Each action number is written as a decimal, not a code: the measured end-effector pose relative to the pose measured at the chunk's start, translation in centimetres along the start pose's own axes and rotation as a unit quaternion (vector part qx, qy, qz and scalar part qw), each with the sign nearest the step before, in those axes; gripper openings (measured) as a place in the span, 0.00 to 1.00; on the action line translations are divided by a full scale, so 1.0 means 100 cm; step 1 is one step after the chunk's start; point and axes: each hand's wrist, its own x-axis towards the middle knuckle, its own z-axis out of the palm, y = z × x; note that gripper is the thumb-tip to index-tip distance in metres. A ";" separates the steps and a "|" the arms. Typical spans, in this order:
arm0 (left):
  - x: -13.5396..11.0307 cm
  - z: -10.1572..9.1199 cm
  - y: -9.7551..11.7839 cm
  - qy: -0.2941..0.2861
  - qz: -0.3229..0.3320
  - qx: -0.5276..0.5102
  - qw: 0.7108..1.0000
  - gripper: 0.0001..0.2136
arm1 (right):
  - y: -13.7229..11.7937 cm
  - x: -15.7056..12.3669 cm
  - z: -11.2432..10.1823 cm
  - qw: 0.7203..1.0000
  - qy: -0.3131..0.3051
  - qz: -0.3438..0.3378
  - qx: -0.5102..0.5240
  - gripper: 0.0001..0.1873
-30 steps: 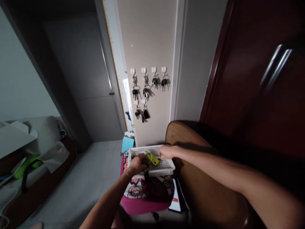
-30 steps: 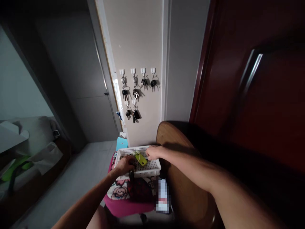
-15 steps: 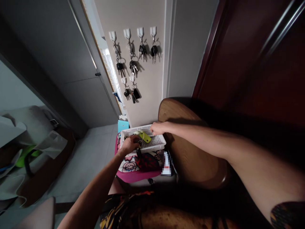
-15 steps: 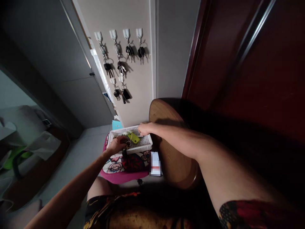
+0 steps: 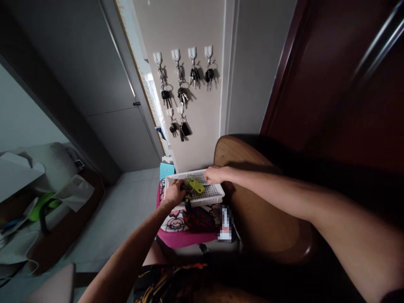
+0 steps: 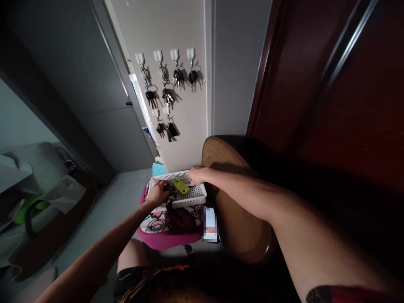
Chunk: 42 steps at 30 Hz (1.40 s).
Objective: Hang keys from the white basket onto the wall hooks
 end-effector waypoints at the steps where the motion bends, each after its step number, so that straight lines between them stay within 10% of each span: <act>1: 0.002 -0.001 0.002 -0.015 0.002 0.001 1.000 0.19 | -0.001 -0.001 0.000 0.998 -0.043 -0.026 -0.030 0.03; 5: 0.009 -0.003 0.007 -0.064 -0.002 -0.012 0.998 0.21 | -0.010 -0.008 -0.001 0.957 -0.200 -0.139 -0.159 0.11; 13: 0.027 -0.008 0.007 -0.164 0.053 -0.082 0.982 0.13 | -0.020 -0.016 0.005 0.941 -0.235 -0.164 -0.178 0.14; 18: 0.063 -0.040 0.007 -0.103 0.071 -0.105 0.987 0.15 | -0.016 0.007 -0.016 0.975 -0.131 -0.164 -0.077 0.13; 28: 0.145 -0.124 0.003 0.088 -0.090 -0.174 0.977 0.16 | -0.017 0.112 -0.079 0.987 0.137 0.005 0.085 0.17; 35: 0.191 -0.099 0.013 0.140 -0.155 -0.259 0.943 0.19 | -0.024 0.167 -0.055 0.978 0.165 0.067 0.108 0.15; 42: 0.195 -0.085 0.008 0.156 -0.139 -0.361 0.909 0.09 | -0.022 0.160 -0.046 0.936 0.247 0.115 0.224 0.09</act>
